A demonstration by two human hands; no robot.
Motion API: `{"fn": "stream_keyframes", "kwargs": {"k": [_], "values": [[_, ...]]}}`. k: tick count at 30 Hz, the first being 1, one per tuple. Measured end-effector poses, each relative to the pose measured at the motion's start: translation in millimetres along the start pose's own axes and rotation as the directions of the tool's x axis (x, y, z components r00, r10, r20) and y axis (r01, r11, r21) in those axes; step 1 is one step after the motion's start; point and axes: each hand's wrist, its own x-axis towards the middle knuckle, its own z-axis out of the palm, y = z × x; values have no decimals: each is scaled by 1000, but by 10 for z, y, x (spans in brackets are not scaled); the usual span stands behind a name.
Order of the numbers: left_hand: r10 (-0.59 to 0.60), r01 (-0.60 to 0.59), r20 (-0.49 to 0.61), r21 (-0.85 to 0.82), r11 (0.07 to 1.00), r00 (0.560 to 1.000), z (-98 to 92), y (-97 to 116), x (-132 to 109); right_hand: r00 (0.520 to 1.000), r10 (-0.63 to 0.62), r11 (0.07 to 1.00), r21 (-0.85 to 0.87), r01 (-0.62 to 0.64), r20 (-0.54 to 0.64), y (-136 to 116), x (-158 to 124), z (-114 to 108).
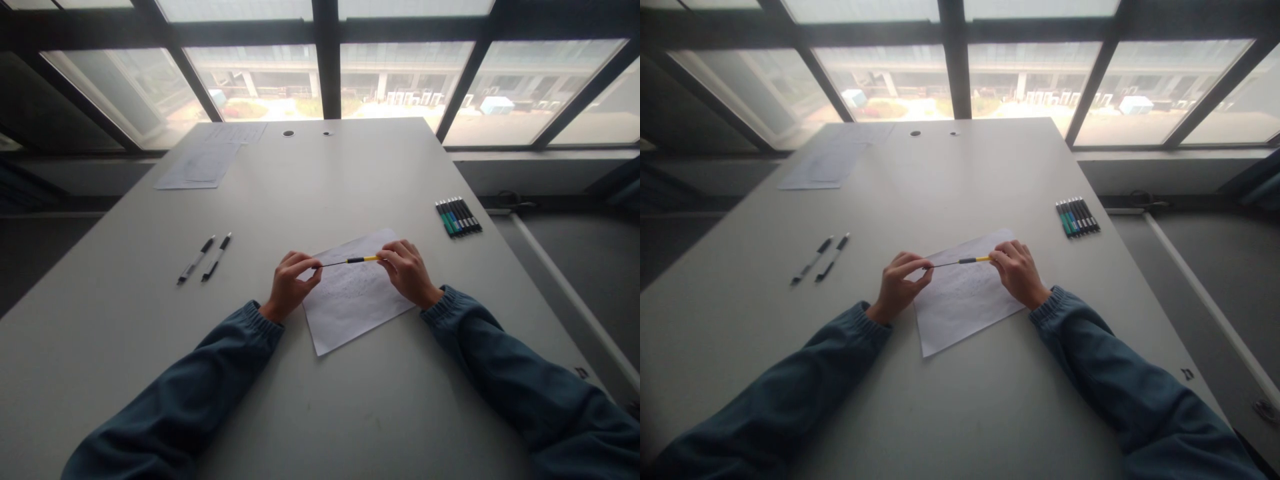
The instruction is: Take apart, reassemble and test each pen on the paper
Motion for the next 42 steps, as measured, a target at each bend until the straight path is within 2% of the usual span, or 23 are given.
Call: {"fn": "stream_keyframes", "kwargs": {"k": [17, 42], "values": [[19, -16, 44, -56, 998, 999, 78, 70, -17, 996, -61, 996, 66, 57, 69, -152, 11, 38], [22, -15, 79, -95, 995, 997, 90, 83, -27, 991, -71, 994, 97, 59, 118, -191, 1, 42]]}}
